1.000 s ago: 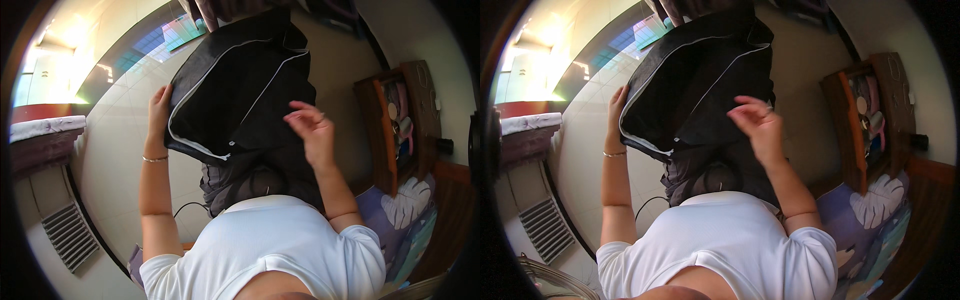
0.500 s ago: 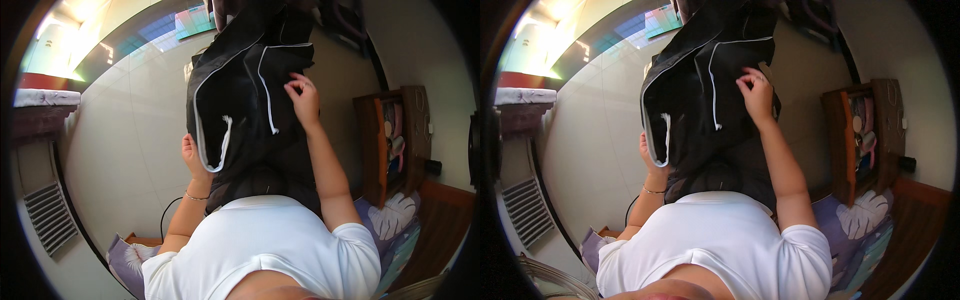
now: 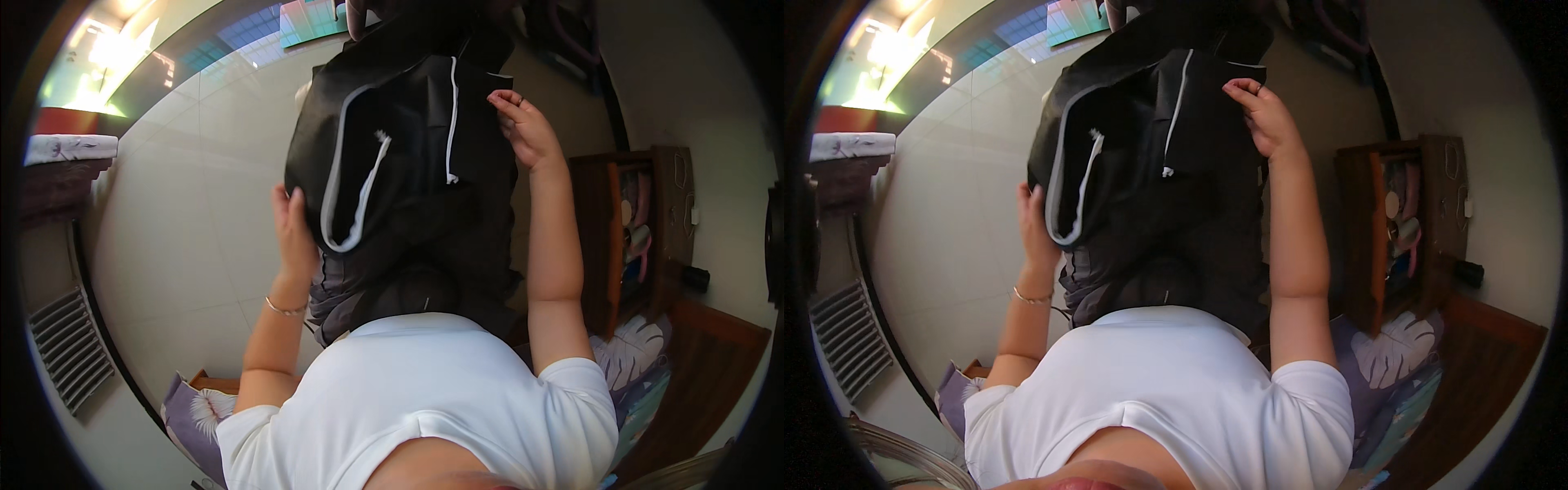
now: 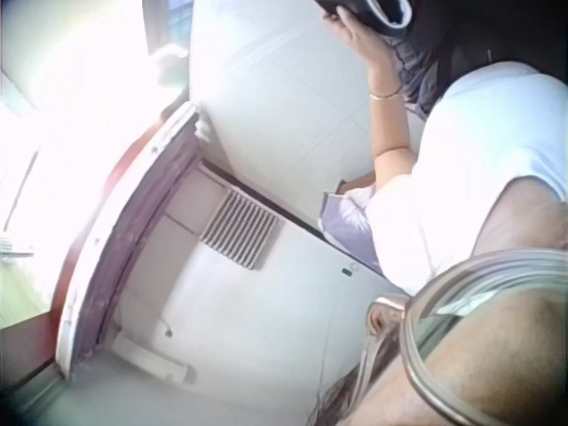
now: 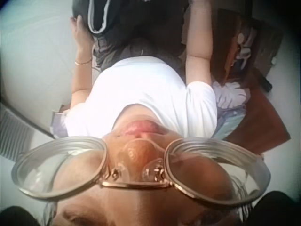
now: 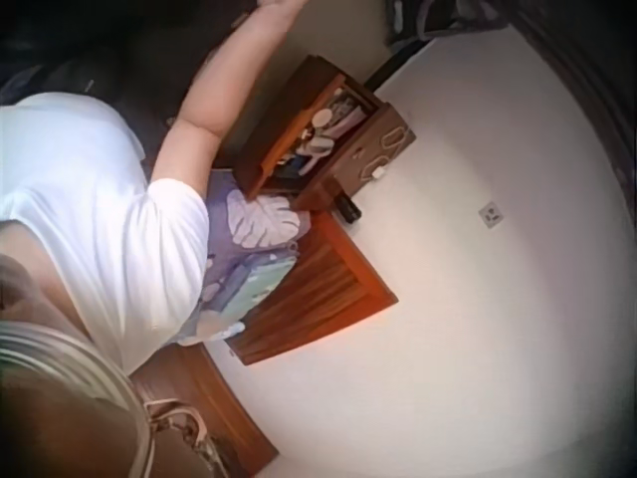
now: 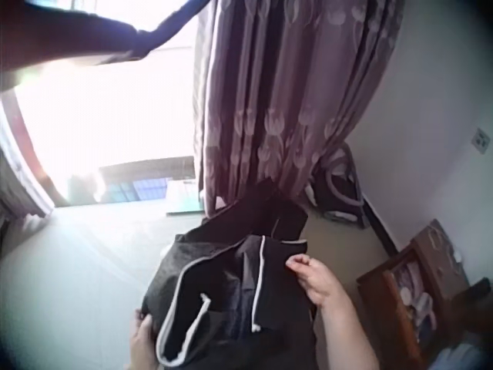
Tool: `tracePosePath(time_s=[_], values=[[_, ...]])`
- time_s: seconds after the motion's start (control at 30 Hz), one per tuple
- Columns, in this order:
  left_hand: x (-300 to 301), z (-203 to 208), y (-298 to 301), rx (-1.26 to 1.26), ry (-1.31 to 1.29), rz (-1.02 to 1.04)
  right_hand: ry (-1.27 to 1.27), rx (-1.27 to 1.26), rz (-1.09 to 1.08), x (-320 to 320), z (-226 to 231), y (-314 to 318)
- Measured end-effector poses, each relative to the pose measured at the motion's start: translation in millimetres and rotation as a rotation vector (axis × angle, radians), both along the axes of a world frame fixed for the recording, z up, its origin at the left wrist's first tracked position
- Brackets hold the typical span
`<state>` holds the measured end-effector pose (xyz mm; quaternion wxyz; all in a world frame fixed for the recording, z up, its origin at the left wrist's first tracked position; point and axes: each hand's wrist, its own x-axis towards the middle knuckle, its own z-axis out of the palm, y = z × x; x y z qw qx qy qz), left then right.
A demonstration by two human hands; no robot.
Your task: The person repairs a broken zipper on a black backpack. They first attempt to reattach the zipper slider by hand, then retrieve a nail clipper from a nearby drawer to manipulate the slider mechanism. Finally, they slide the zipper up and down to test the repair.
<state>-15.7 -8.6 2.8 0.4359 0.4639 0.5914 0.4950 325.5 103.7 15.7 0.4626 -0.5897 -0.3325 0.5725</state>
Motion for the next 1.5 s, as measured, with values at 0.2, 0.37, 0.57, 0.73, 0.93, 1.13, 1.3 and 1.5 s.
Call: tracePosePath(time_s=[0.2, 0.37, 0.57, 0.73, 0.93, 1.13, 1.3, 1.5], values=[[0.5, 49.2, 75.2, 0.116, -0.266, 0.130, 0.080, 0.050, 0.049, -12.1, 30.5, 37.0], [-9.4, 82.2, 67.5, 0.568, 0.181, 0.235, -0.003, 0.452, 0.312, -53.7, 96.9, 95.5], [-16.6, 62.6, -37.4, 0.562, 0.493, 0.460, 0.003, 0.624, 0.672, -73.4, 137.9, 88.7], [-30.3, 60.3, -72.4, 0.550, 0.458, 0.625, -0.191, 0.748, 0.582, -68.8, 112.3, 88.0], [-29.4, 39.0, -98.9, 0.379, 0.363, 0.972, 0.042, 0.679, 0.588, -105.5, 120.0, 93.7], [-39.5, 6.1, -139.9, -0.109, 0.146, 0.557, -0.173, 0.351, 0.849, -127.3, 60.8, 62.5], [-50.2, 41.7, -131.9, -0.107, -0.386, 0.489, -0.144, 0.346, 0.675, -120.1, 51.1, 30.4], [-72.5, 19.0, -113.8, -0.104, 0.212, 0.476, -0.613, 0.522, 0.531, -114.9, 30.6, 20.5]])
